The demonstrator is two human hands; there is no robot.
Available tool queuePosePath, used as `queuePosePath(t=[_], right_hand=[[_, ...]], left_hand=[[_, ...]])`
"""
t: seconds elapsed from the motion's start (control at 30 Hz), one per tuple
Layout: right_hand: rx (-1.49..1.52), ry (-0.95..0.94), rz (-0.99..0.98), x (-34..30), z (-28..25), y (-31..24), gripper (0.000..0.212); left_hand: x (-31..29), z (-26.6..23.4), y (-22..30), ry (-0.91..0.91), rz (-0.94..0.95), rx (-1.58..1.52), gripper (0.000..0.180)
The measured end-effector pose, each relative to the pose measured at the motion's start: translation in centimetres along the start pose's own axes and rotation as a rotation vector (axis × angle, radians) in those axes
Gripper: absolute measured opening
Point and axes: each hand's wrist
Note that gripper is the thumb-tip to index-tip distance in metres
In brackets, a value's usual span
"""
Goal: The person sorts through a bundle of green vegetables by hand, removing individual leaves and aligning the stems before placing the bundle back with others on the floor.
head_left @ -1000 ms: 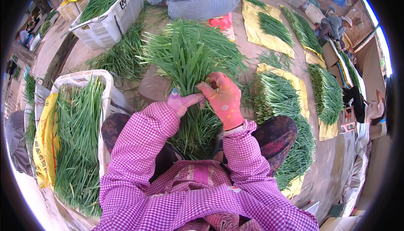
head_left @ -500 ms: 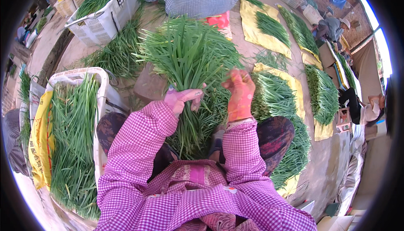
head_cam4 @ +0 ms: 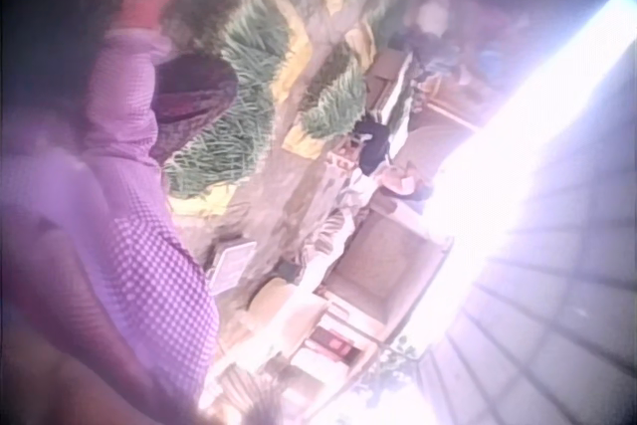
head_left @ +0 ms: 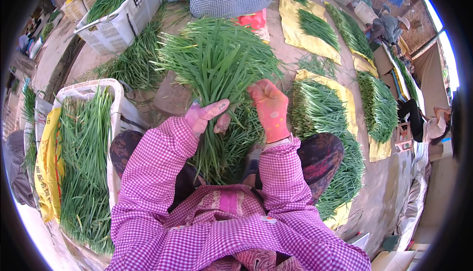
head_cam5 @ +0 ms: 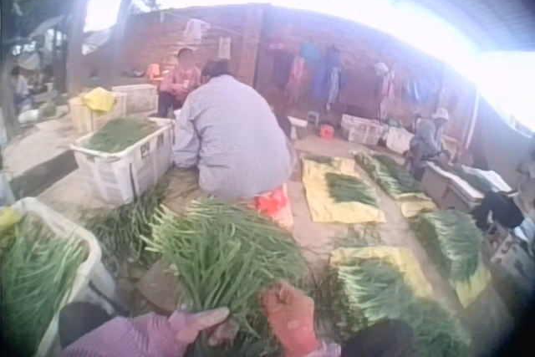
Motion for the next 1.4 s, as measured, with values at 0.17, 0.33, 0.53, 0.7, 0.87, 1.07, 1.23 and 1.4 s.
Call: queuePosePath(t=[0.17, 0.33, 0.53, 0.7, 0.87, 1.07, 1.23, 1.4], right_hand=[[0.455, 0.337, 0.182, 2.5, -4.5, -0.6, 0.014], [0.178, -0.072, -0.089, 0.0, -2.2, -2.1, 0.014], [0.292, -0.101, 0.071, 0.5, -1.9, -0.5, 0.011], [0.412, 0.236, 0.040, 2.1, -4.7, -1.6, 0.013], [0.094, -0.065, -0.210, -0.3, -2.4, -2.7, 0.014], [0.340, 0.080, 0.089, 0.5, -2.2, -1.7, 0.011], [0.429, 0.318, 0.033, 2.0, -6.0, -2.3, 0.014], [0.192, 0.048, -0.242, -0.7, -3.9, -4.8, 0.021]], left_hand=[[0.3, -0.6, 0.0, -0.086, 0.012, -0.020, 0.035], [0.4, -0.4, 0.0, -0.053, -0.052, -0.013, 0.033], [0.2, -0.8, -0.2, 0.065, 0.041, 0.097, 0.030], [0.9, -1.6, -0.9, -0.018, -0.026, 0.095, 0.031], [1.1, -1.6, -1.2, -0.041, -0.067, 0.130, 0.033], [0.4, -1.7, -1.1, 0.011, -0.047, 0.163, 0.033], [1.3, -1.8, -2.1, 0.081, -0.042, 0.202, 0.028], [1.9, -2.0, -2.4, 0.073, -0.070, 0.207, 0.026]])
Point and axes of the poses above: each hand's wrist, its own x-axis towards the middle knuckle, its own z-axis out of the palm, y = z × x, and after that the axes turned 9 degrees about y, right-handed
